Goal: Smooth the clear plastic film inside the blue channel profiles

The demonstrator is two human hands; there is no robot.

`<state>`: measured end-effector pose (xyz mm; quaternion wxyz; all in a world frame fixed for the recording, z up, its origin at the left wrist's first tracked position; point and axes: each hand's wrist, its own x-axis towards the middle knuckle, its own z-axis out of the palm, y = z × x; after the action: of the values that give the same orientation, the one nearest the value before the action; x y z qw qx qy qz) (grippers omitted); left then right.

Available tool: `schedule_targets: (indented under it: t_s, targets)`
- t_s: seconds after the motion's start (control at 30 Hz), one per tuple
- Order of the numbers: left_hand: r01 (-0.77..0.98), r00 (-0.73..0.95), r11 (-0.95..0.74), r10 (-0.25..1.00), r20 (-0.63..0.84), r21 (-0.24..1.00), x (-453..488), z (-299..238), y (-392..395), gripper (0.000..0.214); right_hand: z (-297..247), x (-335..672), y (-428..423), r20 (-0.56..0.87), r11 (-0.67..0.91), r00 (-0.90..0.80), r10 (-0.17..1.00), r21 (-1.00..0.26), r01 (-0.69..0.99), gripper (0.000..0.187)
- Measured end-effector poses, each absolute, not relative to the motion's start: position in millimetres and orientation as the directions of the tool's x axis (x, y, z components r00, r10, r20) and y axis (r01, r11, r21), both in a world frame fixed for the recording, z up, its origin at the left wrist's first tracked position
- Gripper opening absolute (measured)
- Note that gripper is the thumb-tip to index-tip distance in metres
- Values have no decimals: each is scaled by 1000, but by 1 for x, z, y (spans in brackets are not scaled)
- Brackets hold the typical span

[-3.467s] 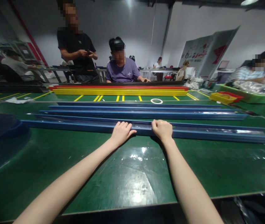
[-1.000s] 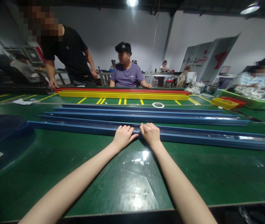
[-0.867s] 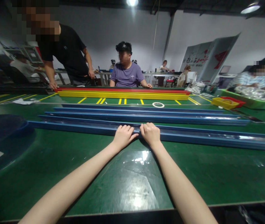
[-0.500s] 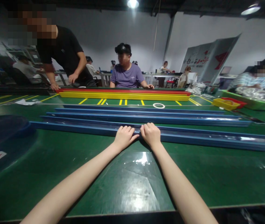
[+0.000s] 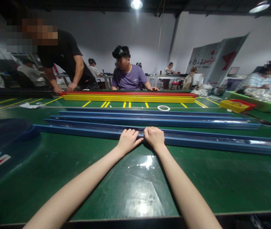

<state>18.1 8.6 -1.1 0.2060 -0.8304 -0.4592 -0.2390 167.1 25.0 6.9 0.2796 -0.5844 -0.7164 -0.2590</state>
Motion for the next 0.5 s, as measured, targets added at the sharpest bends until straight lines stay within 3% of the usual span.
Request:
schedule_targets:
  t_s: [0.23, 0.5]
  targets:
    - [860, 460, -500, 671, 581, -104, 18, 1, 7, 34, 10, 169, 24, 660, 183, -167, 732, 46, 982, 38]
    - [860, 454, -500, 664, 594, -99, 17, 3, 5, 31, 9, 173, 25, 674, 241, -240, 699, 94, 966, 39]
